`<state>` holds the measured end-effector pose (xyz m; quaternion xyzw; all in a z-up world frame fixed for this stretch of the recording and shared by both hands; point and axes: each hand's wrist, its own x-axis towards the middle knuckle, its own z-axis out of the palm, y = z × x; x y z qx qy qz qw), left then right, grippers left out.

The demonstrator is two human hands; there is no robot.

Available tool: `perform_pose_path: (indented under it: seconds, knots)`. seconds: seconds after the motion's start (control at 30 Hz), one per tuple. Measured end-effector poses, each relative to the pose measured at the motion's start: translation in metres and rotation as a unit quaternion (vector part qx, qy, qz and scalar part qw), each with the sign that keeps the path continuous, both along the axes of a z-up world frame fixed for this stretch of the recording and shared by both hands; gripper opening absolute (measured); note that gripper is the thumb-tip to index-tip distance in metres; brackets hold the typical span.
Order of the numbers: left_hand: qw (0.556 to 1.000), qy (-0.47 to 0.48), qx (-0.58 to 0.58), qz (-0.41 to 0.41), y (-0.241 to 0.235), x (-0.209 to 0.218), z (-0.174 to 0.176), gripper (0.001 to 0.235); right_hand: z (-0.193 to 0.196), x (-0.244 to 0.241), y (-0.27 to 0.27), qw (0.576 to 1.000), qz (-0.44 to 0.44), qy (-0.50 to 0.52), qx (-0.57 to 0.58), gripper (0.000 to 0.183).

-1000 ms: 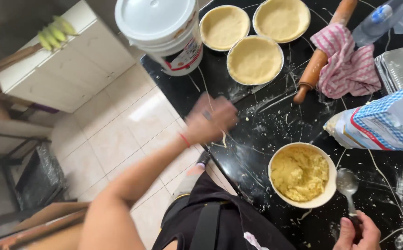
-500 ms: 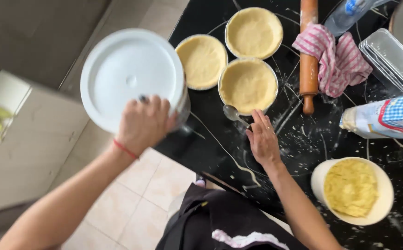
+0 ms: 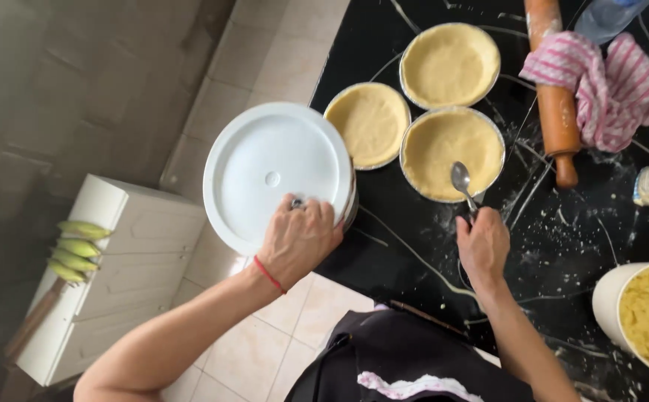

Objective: The person mixes a crumbly yellow filling in a bowl using a spoon. Then, they scoop a thick brown paste from a large container and spread it into several pie crusts using the same spoon.

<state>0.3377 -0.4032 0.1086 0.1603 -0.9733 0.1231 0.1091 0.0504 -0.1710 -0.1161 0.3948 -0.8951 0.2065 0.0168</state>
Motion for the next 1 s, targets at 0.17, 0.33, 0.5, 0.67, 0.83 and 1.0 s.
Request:
perform_pose_path:
  seconds: [0.17, 0.33, 0.5, 0.67, 0.83, 1.0]
  knots:
    - [0.998, 0.000, -0.017, -0.062, 0.007, 0.009, 0.028, 0.041, 0.003, -0.027, 0.048, 0.978, -0.104, -0.148, 0.099, 0.037]
    - [0.985, -0.097, -0.045, -0.138, 0.009, 0.035, 0.062, 0.041, 0.056, -0.020, 0.090, 0.970, -0.111, -0.157, 0.150, 0.042]
    - [0.980, -0.086, -0.044, -0.172, 0.003, 0.040, 0.065, 0.041, 0.079, -0.021, 0.075, 0.981, -0.086, -0.142, 0.101, 0.048]
    - [0.982, -0.075, -0.019, -0.174, 0.001, 0.042, 0.068, 0.041, 0.102, -0.031, 0.047, 0.977, -0.035, -0.193, 0.086, 0.047]
    - [0.979, -0.086, 0.012, -0.184, -0.002, 0.036, 0.083, 0.041, 0.102, -0.034, 0.058, 0.983, 0.003, -0.172, 0.059, 0.046]
    - [0.974, -0.125, 0.023, -0.188, -0.006, 0.038, 0.084, 0.042, 0.120, -0.029, 0.071, 0.965, -0.013, -0.246, 0.093, 0.043]
